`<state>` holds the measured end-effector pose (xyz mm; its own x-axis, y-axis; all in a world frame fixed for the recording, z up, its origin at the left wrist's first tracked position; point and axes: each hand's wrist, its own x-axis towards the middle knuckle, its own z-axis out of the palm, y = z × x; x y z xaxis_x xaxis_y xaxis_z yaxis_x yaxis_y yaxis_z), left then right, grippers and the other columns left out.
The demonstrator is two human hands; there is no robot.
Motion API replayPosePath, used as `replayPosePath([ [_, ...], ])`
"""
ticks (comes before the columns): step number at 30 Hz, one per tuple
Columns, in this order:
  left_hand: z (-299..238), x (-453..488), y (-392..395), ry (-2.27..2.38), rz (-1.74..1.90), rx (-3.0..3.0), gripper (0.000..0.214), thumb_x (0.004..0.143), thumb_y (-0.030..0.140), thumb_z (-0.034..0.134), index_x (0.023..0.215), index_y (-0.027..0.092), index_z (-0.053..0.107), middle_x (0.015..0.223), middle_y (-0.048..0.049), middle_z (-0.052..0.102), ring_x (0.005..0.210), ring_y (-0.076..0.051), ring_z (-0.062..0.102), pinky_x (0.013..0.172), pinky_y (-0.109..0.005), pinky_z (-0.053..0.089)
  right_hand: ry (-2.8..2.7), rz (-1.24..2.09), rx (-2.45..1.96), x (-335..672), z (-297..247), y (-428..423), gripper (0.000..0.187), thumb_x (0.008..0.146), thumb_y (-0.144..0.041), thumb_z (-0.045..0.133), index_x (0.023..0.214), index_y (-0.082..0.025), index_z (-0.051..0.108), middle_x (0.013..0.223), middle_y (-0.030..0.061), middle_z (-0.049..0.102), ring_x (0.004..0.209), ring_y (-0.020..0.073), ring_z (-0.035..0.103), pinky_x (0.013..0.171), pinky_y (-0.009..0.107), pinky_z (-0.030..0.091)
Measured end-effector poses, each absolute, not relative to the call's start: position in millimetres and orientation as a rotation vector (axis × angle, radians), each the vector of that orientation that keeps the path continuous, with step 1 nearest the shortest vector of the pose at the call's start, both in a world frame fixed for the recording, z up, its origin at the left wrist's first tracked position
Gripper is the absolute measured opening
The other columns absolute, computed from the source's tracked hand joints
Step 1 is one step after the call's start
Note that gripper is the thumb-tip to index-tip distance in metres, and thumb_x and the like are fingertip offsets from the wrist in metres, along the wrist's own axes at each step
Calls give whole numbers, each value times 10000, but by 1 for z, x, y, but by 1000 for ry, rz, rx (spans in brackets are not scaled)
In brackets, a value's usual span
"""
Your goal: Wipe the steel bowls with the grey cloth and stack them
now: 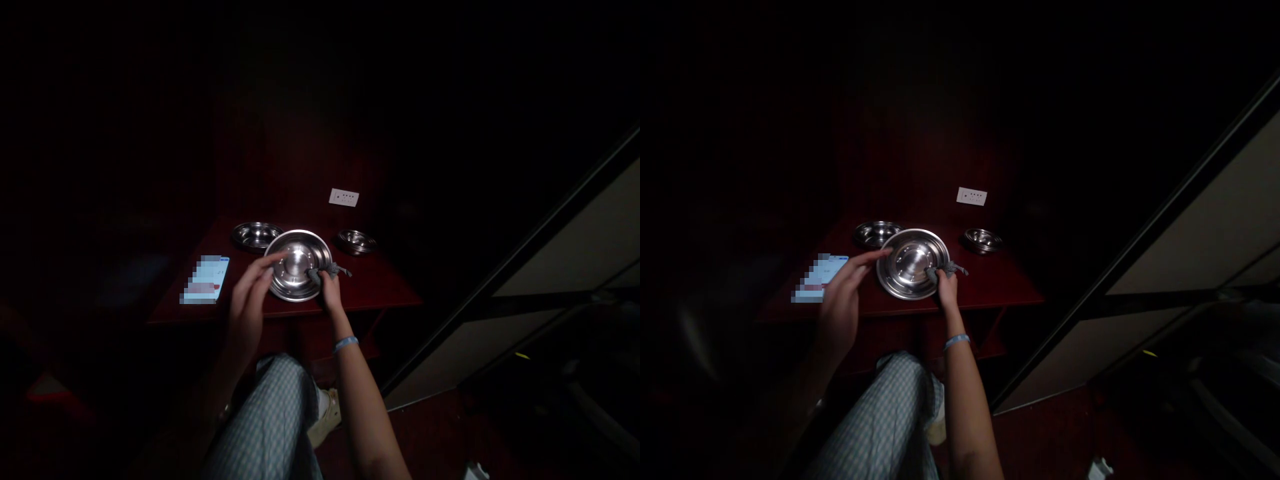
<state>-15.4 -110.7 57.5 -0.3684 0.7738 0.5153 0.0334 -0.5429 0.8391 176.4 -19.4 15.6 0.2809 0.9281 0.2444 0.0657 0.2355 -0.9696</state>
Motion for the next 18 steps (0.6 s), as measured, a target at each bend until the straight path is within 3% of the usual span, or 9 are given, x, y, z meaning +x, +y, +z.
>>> replayPosePath([
  [3, 56, -15, -83, 1205, 2001, 1391, 692, 846, 392, 731, 1477, 240, 489, 1596, -103, 425, 1525, -310, 313, 1270, -469, 233, -1067, 820, -1216, 177, 16, -18, 205, 699, -405, 578, 694, -216, 658, 725, 1, 703, 806, 220, 637, 749, 289, 486],
  [5, 46, -11, -62, 1191, 1930, 1331, 838, 761, 378, 804, 1494, 200, 440, 1611, -149, 399, 1505, -316, 357, 1254, -462, 268, -1043, 831, -1230, 178, 16, -17, 211, 695, -417, 584, 687, -221, 661, 721, 6, 709, 797, 227, 646, 737, 298, 491],
  [7, 32, -7, -46, 1065, 1785, 1205, 745, 775, 398, 778, 1430, 178, 501, 1475, -162, 563, 1379, -313, 524, 1198, -477, 361, -1036, 838, -1223, 179, 16, -16, 225, 695, -427, 590, 701, -217, 672, 739, 14, 722, 810, 233, 657, 743, 302, 498],
  [10, 10, -3, -35, 980, 1651, 1078, 510, 779, 419, 759, 1211, 167, 660, 1275, -140, 713, 1260, -317, 620, 1163, -481, 400, -1040, 823, -1203, 180, 15, -16, 268, 702, -441, 596, 760, -202, 703, 815, 32, 752, 872, 245, 674, 790, 307, 505],
  [18, -13, -9, -21, 983, 1650, 916, 406, 752, 297, 776, 1131, 172, 699, 1255, -137, 733, 1275, -301, 625, 1168, -445, 401, -1253, 841, -1197, 180, 11, -15, 312, 763, -467, 613, 883, -220, 762, 954, 48, 787, 959, 266, 699, 893, 347, 511],
])
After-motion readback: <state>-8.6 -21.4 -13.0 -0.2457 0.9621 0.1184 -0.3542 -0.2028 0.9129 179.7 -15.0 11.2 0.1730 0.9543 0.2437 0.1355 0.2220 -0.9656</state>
